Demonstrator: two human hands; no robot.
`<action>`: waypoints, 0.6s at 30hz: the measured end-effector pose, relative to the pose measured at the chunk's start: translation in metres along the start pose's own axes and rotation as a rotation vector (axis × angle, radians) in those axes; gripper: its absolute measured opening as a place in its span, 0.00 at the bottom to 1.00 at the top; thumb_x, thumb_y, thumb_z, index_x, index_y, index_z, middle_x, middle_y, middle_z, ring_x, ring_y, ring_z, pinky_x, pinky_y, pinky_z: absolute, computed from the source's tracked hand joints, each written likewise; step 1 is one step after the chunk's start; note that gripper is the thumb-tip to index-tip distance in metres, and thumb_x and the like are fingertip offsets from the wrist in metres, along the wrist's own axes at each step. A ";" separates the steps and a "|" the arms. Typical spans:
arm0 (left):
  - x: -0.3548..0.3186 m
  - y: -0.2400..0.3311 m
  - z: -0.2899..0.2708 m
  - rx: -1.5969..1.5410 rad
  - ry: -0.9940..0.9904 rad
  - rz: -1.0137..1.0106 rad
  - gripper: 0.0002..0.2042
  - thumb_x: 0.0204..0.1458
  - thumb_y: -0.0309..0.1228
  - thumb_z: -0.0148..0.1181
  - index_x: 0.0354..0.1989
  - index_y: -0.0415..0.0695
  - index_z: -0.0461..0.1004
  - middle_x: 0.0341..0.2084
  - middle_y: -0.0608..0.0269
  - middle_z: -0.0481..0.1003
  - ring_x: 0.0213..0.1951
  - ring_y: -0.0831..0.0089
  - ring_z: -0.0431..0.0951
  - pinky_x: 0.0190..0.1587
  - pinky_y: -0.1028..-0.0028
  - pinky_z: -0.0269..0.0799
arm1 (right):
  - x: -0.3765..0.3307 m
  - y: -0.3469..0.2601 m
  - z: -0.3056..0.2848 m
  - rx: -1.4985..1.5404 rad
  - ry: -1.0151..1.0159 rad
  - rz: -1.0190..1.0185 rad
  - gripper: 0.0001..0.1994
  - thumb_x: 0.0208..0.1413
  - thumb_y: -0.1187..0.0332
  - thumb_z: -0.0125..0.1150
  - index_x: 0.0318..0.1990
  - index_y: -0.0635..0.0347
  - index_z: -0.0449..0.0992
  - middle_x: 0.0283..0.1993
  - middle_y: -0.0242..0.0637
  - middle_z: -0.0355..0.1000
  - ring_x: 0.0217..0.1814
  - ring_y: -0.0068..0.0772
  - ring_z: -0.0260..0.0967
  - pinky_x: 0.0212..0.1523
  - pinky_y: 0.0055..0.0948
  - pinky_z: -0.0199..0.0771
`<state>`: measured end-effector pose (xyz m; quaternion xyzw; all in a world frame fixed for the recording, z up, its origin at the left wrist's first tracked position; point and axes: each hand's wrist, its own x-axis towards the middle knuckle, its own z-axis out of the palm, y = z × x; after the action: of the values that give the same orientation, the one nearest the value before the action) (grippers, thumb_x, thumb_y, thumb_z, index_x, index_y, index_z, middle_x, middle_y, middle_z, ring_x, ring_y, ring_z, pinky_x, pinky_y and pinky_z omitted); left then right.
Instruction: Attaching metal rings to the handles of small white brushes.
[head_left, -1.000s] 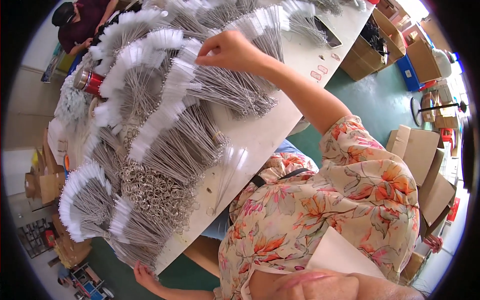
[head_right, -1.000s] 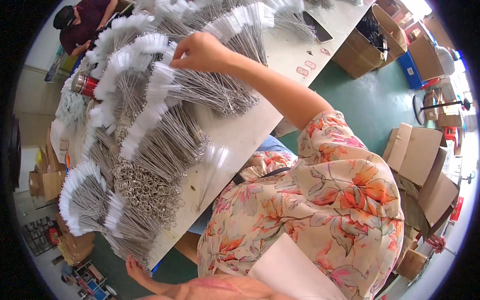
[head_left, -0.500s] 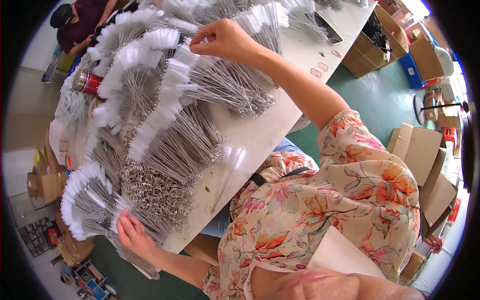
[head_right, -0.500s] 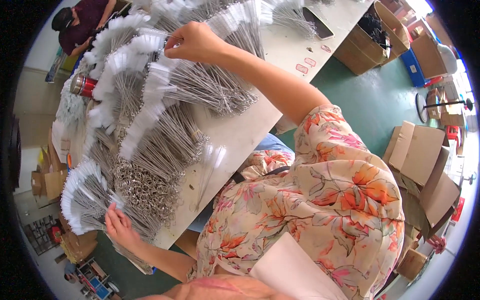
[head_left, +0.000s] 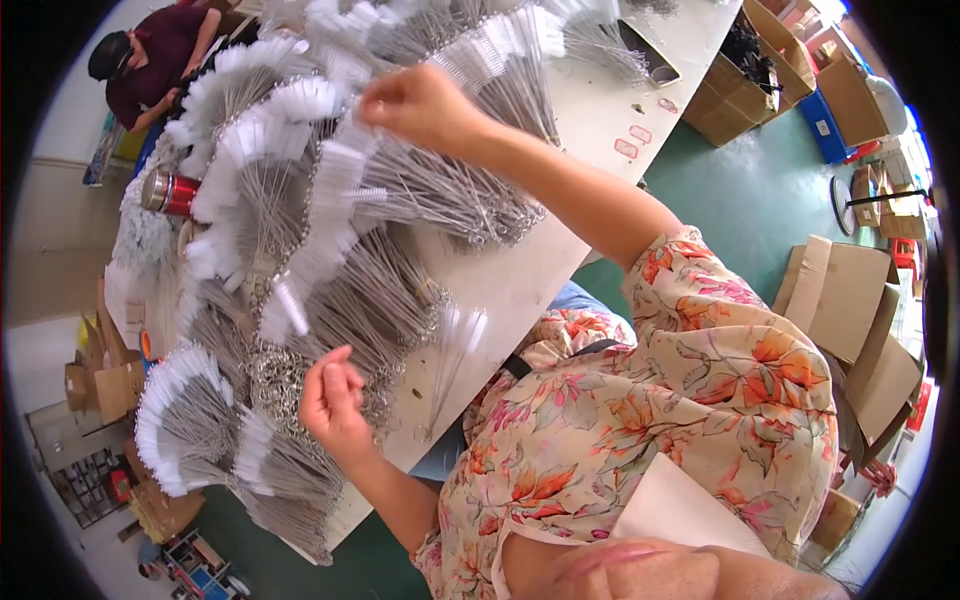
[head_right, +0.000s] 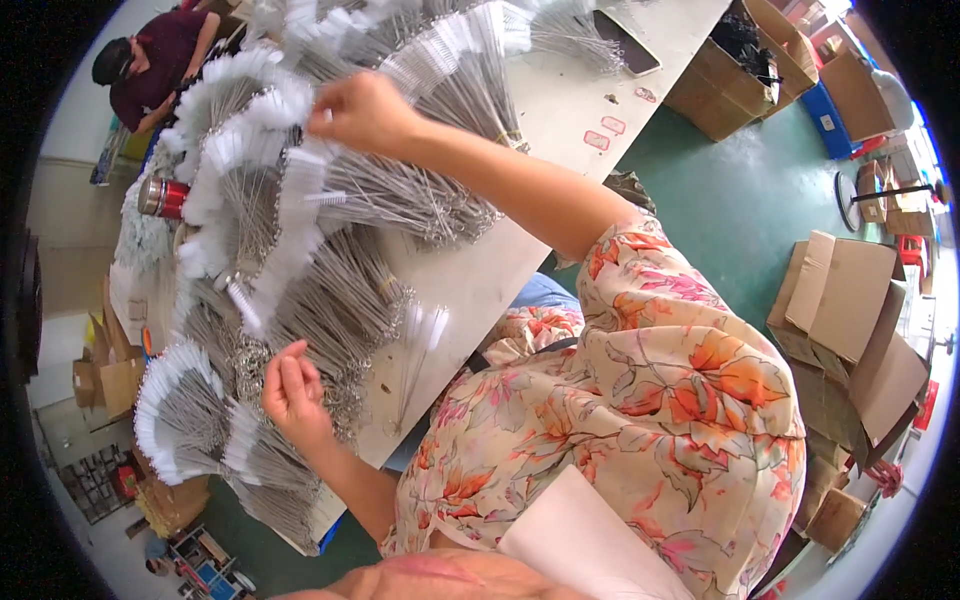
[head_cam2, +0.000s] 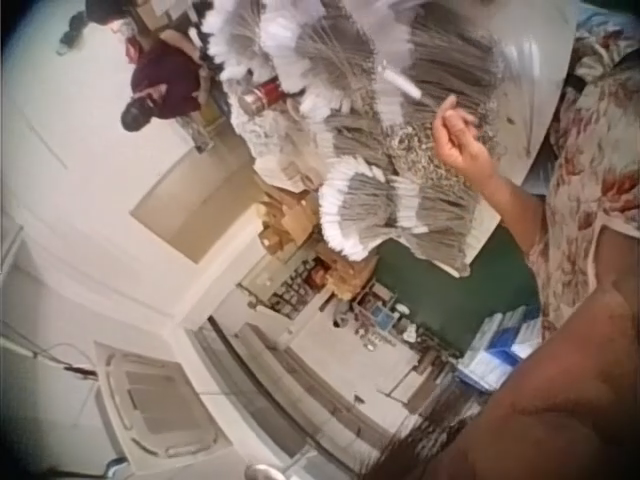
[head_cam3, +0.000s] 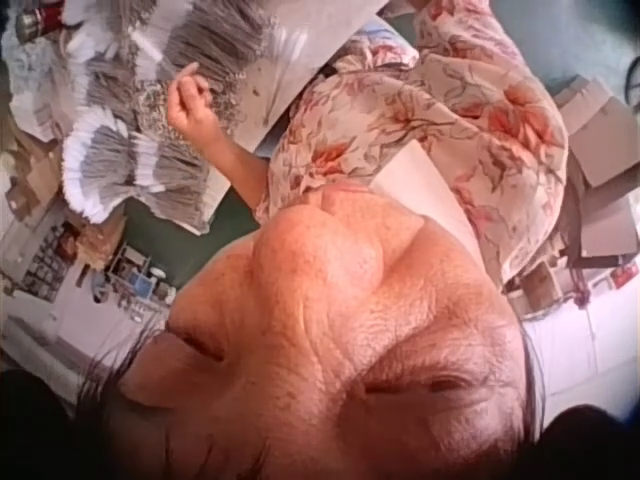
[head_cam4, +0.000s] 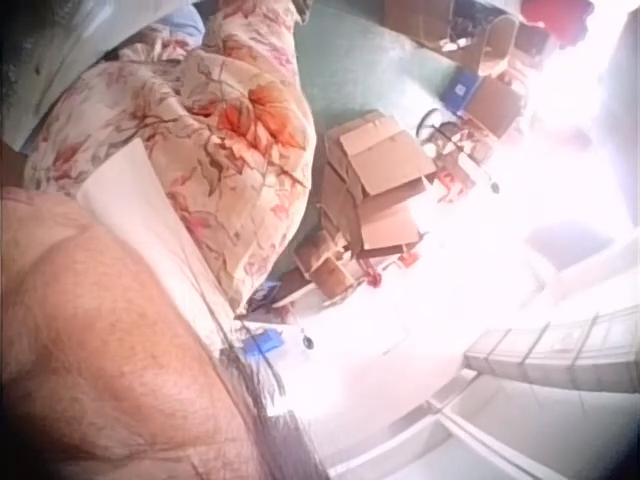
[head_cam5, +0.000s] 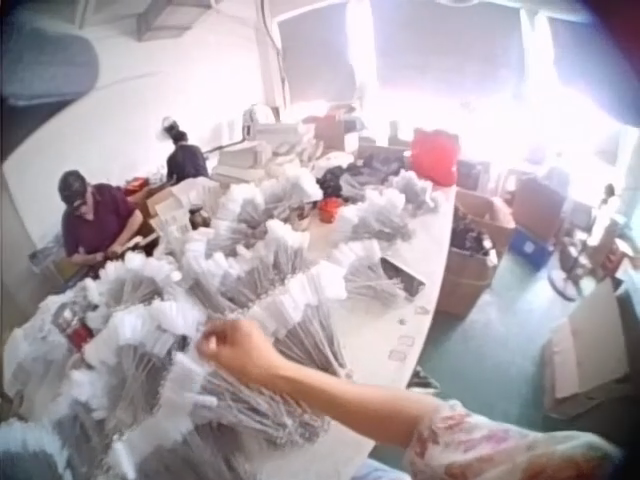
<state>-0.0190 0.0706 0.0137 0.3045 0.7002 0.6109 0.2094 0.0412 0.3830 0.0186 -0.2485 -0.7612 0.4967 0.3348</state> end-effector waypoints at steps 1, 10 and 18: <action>-0.001 -0.003 -0.004 0.013 0.043 -0.026 0.10 0.57 0.27 0.46 0.37 0.34 0.73 0.15 0.70 0.64 0.15 0.89 0.52 0.17 0.86 0.46 | 0.002 -0.010 -0.014 0.185 0.165 -0.015 0.08 0.45 0.65 0.59 0.32 0.57 0.79 0.24 0.32 0.72 0.21 0.19 0.64 0.25 0.26 0.66; -0.015 -0.034 -0.038 -0.122 0.075 -0.158 0.11 0.60 0.32 0.44 0.37 0.37 0.71 0.18 0.70 0.62 0.15 0.89 0.51 0.14 0.86 0.45 | 0.048 0.103 -0.233 -0.673 0.372 -0.063 0.10 0.51 0.61 0.55 0.32 0.56 0.77 0.25 0.36 0.70 0.27 0.27 0.68 0.27 0.32 0.68; -0.023 -0.031 -0.035 -0.220 0.106 -0.194 0.11 0.59 0.32 0.45 0.36 0.37 0.71 0.17 0.70 0.62 0.15 0.88 0.52 0.14 0.86 0.45 | 0.035 0.154 -0.235 -1.016 0.025 0.256 0.12 0.38 0.52 0.65 0.30 0.43 0.80 0.32 0.30 0.75 0.39 0.34 0.72 0.39 0.37 0.71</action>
<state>-0.0310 0.0274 -0.0129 0.1780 0.6652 0.6760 0.2624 0.2037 0.6053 -0.0477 -0.4765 -0.8656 0.0989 0.1175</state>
